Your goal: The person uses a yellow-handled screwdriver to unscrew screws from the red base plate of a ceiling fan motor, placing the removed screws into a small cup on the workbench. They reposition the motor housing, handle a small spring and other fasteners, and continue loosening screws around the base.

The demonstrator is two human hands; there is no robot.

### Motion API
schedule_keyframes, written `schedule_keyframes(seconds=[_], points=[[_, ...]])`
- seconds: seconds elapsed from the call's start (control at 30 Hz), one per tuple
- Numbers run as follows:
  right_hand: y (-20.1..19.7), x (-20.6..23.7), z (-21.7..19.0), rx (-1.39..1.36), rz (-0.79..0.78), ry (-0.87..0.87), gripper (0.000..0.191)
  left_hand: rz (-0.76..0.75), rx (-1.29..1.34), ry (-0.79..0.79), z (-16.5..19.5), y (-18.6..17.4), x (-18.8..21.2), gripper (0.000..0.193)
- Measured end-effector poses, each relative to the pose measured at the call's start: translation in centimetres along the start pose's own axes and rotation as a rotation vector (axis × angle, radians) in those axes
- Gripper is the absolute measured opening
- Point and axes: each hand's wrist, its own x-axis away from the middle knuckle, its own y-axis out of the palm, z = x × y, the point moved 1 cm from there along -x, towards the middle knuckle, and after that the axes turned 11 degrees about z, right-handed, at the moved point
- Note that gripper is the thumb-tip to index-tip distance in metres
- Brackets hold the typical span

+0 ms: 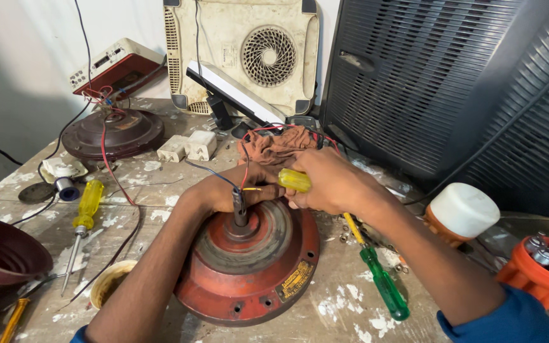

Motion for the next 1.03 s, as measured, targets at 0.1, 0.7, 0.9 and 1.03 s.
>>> schedule_keyframes(seconds=[0.1,0.7,0.9,1.03], points=[[0.4,0.1,0.1,0.010,0.030,0.018,0.024,-0.019,0.047,0.110,0.5,-0.1,0.1,0.029],[1.6,0.2,0.0,0.175,0.094,-0.007,0.042,-0.035,-0.027,0.071,0.4,-0.2,0.3,0.031],[1.3,0.8,-0.6,0.247,-0.003,-0.001,0.032,-0.017,-0.069,0.093,0.2,-0.2,0.3,0.031],[1.1,0.2,-0.4,0.236,0.005,-0.073,0.037,-0.044,0.036,0.131,0.1,-0.1,0.3,0.033]])
